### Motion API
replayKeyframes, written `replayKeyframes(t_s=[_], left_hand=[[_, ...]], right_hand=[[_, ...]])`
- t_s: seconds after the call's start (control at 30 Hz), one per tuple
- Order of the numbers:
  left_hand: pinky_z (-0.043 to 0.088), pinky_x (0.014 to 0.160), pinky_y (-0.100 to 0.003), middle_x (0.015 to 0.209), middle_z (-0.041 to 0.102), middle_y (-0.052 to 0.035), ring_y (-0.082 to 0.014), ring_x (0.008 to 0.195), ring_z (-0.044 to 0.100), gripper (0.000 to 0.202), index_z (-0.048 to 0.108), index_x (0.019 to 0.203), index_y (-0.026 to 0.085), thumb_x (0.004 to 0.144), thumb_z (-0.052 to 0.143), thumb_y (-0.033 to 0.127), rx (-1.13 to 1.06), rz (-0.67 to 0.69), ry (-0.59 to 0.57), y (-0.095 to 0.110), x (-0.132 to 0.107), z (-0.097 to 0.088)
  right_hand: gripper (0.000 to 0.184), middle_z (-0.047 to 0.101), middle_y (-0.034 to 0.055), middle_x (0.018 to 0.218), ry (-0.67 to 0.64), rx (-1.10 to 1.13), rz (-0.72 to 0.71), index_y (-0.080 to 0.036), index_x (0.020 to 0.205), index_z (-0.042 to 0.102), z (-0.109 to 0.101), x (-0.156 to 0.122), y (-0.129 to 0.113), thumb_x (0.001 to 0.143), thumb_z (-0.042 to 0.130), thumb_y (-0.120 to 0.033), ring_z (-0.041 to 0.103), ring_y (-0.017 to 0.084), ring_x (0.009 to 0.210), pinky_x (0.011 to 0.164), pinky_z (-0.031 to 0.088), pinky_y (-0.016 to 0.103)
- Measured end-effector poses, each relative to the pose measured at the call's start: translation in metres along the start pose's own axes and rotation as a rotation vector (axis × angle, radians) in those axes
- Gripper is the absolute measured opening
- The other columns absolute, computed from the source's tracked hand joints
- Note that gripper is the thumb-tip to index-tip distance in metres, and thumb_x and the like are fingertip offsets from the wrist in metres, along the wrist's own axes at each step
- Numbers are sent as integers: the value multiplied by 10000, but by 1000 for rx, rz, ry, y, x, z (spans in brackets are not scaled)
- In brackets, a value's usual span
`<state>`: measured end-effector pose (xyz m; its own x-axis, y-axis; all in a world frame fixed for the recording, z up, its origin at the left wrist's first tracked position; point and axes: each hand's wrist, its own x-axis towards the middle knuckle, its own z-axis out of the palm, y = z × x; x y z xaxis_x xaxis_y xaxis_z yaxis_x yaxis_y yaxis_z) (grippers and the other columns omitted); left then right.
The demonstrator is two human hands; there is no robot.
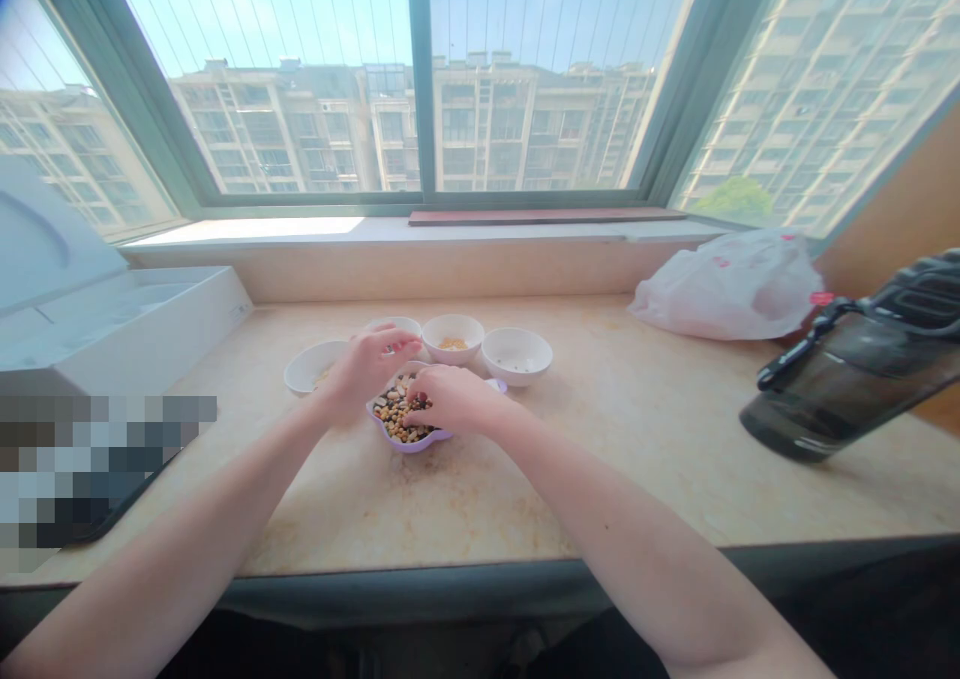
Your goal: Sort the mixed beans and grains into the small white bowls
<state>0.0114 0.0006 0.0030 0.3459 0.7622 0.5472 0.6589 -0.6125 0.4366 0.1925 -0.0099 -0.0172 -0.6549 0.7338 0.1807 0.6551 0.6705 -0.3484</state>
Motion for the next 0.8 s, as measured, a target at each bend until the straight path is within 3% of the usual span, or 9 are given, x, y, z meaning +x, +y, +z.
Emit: replayKeyframes(t_s=[0.1, 0.27, 0.43, 0.6, 0.8], left_hand=[[525, 852, -293, 1036, 746, -44, -182, 910, 689, 259, 791, 1000, 225, 993, 543, 301, 100, -4, -129, -8, 18, 4], [515, 891, -306, 1051, 739, -49, -187, 905, 695, 258, 798, 1029, 233, 983, 549, 286, 234, -24, -198, -13, 45, 17], [509, 946, -339, 1106, 742, -75, -229, 1013, 698, 250, 798, 1031, 221, 964, 559, 249, 329, -19, -273, -12, 59, 30], [500, 1026, -359, 1213, 725, -73, -232, 1096, 686, 293, 743, 1192, 227, 973, 558, 286, 288, -57, -219, -9, 51, 27], [528, 930, -301, 1100, 756, -51, -193, 987, 690, 296, 756, 1126, 219, 963, 513, 266, 170, -33, -226, -18, 19, -4]], right_hand=[[60, 762, 29, 835, -69, 44, -11, -221, 833, 789, 1, 2, 3, 857, 742, -249, 651, 173, 716, 623, 417, 275], [129, 789, 62, 970, -110, 77, -36, -193, 866, 805, 0, 5, 5, 849, 686, -146, 686, 198, 833, 700, 482, 283], [153, 782, 70, 1038, -81, 94, -67, -196, 920, 818, 1, 5, 5, 875, 673, -183, 695, 213, 900, 790, 510, 312], [191, 775, 65, 1075, -40, 101, -86, -215, 952, 821, 1, 4, 5, 908, 635, -201, 706, 211, 899, 811, 511, 313], [176, 764, 49, 979, 49, 126, -138, -213, 896, 804, -3, 4, 7, 894, 641, -147, 679, 183, 871, 809, 486, 297]])
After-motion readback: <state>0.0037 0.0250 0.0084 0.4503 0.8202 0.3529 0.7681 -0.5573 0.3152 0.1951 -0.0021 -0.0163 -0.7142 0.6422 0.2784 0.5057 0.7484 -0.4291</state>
